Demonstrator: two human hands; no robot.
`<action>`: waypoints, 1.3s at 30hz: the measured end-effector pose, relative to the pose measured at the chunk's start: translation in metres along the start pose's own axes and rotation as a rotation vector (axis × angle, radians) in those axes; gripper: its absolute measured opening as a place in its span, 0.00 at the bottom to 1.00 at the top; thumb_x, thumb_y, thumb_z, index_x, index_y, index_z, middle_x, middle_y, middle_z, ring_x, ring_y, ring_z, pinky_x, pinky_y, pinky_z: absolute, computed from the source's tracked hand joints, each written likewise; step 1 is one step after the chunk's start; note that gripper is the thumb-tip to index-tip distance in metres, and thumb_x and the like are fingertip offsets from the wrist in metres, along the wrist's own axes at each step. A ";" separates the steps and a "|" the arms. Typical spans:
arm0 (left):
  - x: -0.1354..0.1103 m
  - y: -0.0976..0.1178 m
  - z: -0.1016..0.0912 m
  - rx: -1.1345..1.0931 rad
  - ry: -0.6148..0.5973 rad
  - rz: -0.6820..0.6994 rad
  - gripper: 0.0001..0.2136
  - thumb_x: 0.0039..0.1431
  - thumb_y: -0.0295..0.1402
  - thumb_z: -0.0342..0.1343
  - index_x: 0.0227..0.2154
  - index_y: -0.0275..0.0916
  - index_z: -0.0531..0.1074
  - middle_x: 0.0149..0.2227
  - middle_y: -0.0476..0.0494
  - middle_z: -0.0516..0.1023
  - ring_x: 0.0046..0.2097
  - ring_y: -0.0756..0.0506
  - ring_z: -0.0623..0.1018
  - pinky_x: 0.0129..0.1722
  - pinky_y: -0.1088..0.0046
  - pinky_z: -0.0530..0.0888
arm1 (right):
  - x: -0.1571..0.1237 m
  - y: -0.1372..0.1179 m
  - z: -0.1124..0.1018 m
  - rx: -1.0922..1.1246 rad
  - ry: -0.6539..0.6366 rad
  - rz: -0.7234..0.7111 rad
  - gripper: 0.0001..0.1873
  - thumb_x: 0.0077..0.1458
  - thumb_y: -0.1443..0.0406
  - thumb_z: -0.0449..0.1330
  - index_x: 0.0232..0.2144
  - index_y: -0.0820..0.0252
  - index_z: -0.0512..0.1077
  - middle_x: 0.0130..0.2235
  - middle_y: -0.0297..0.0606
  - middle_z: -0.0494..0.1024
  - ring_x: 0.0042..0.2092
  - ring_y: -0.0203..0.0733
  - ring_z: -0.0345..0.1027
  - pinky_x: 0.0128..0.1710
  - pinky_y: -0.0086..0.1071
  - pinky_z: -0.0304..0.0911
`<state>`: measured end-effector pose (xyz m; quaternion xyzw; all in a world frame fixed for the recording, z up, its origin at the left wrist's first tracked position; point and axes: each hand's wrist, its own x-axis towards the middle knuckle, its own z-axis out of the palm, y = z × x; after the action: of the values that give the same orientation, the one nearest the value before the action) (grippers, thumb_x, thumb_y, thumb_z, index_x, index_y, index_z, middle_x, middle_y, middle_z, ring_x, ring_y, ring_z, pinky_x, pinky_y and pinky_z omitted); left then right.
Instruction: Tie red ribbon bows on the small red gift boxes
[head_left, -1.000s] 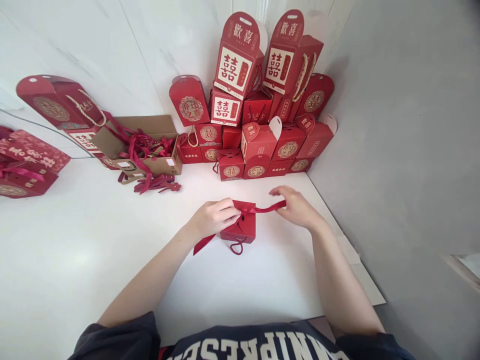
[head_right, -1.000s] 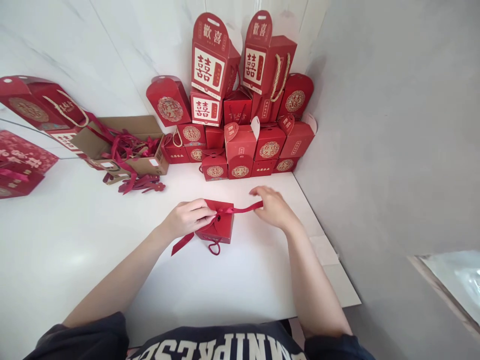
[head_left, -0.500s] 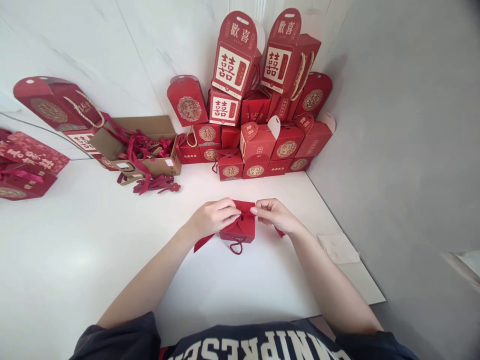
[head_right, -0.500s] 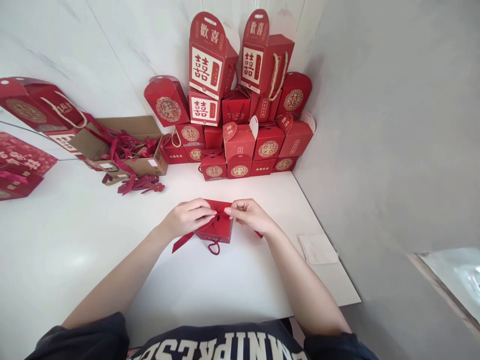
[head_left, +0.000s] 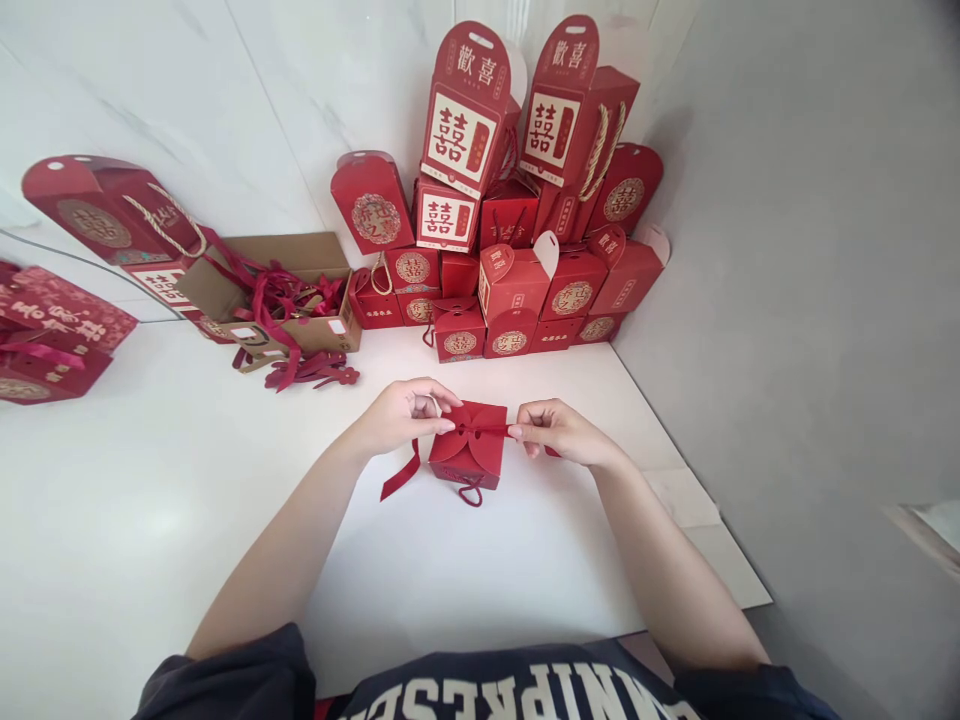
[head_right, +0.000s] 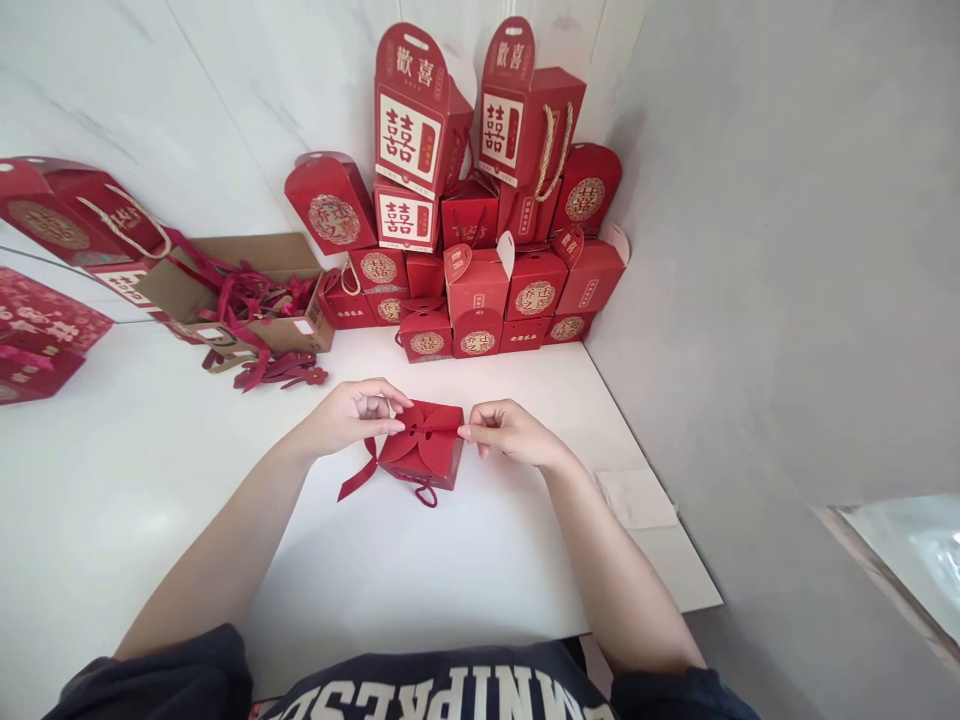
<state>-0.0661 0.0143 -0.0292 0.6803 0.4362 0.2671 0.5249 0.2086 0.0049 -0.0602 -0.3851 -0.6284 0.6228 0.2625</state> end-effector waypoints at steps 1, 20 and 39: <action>-0.001 0.001 -0.001 0.000 -0.011 -0.031 0.14 0.50 0.33 0.65 0.40 0.36 0.74 0.29 0.49 0.73 0.30 0.53 0.71 0.31 0.77 0.70 | 0.000 0.001 -0.002 -0.014 -0.006 0.000 0.20 0.53 0.51 0.63 0.23 0.61 0.68 0.19 0.30 0.69 0.20 0.29 0.51 0.22 0.28 0.45; -0.005 0.005 -0.027 0.083 -0.306 -0.275 0.16 0.53 0.44 0.61 0.22 0.35 0.73 0.21 0.51 0.68 0.25 0.53 0.68 0.25 0.79 0.66 | 0.002 0.005 0.004 -0.045 -0.060 -0.048 0.20 0.56 0.51 0.60 0.24 0.61 0.70 0.23 0.32 0.70 0.25 0.32 0.56 0.25 0.29 0.49; -0.009 0.007 -0.036 -0.026 -0.449 0.003 0.10 0.55 0.38 0.62 0.29 0.37 0.82 0.52 0.33 0.74 0.47 0.42 0.77 0.42 0.72 0.75 | 0.007 0.011 0.000 -0.022 -0.106 -0.021 0.20 0.56 0.50 0.60 0.26 0.62 0.70 0.23 0.32 0.71 0.24 0.31 0.54 0.24 0.29 0.47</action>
<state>-0.0975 0.0235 -0.0111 0.7164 0.3039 0.1157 0.6172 0.2064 0.0095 -0.0722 -0.3477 -0.6522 0.6328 0.2311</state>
